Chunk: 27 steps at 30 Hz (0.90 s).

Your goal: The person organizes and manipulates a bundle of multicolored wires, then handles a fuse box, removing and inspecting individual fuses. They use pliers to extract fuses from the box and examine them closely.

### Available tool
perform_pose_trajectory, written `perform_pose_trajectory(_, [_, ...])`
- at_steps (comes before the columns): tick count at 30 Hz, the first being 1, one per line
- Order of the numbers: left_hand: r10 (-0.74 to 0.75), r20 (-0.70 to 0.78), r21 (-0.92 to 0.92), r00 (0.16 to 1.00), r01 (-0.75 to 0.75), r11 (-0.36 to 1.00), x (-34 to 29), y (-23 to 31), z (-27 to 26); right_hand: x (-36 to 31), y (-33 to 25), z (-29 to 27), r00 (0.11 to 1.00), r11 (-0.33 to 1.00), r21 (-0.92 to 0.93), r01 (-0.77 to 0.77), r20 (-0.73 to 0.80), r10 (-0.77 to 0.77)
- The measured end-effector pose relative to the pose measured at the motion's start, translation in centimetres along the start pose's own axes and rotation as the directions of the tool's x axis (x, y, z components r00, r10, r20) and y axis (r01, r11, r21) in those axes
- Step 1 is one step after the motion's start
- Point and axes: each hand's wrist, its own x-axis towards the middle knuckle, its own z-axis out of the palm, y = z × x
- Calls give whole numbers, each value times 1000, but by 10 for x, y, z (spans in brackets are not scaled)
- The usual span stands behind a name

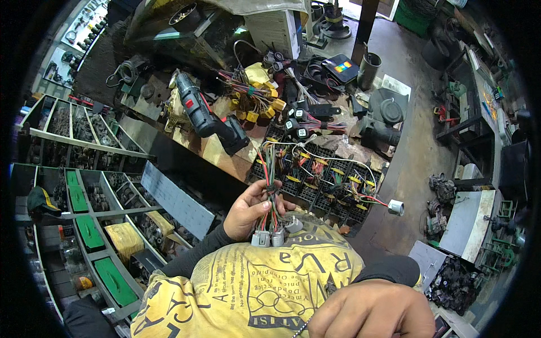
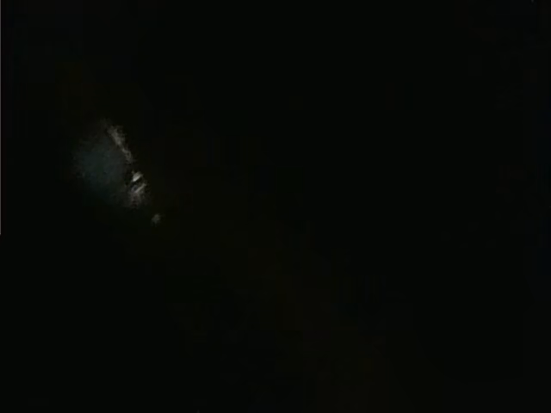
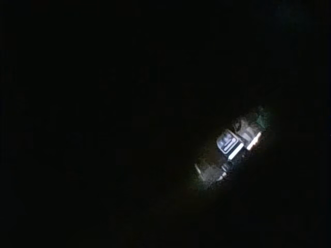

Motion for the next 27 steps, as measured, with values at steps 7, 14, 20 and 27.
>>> perform_pose_trajectory(7, [3,-10,-74,1000,-3,997,-4,10,-25,-7,17,-11,964,975,-73,-211,153,220])
perform_pose_trajectory(14, [108,-158,148,981,-85,985,-26,45,-90,-8,10,-64,799,621,-613,-488,-27,601])
perform_pose_trajectory(20, [244,-349,707,905,84,703,-27,88,-185,-8,26,-91,535,156,-517,-842,-838,108])
perform_pose_trajectory(27, [425,-88,995,901,101,-10,38,128,-256,32,47,-213,566,-432,-617,-658,-783,257])
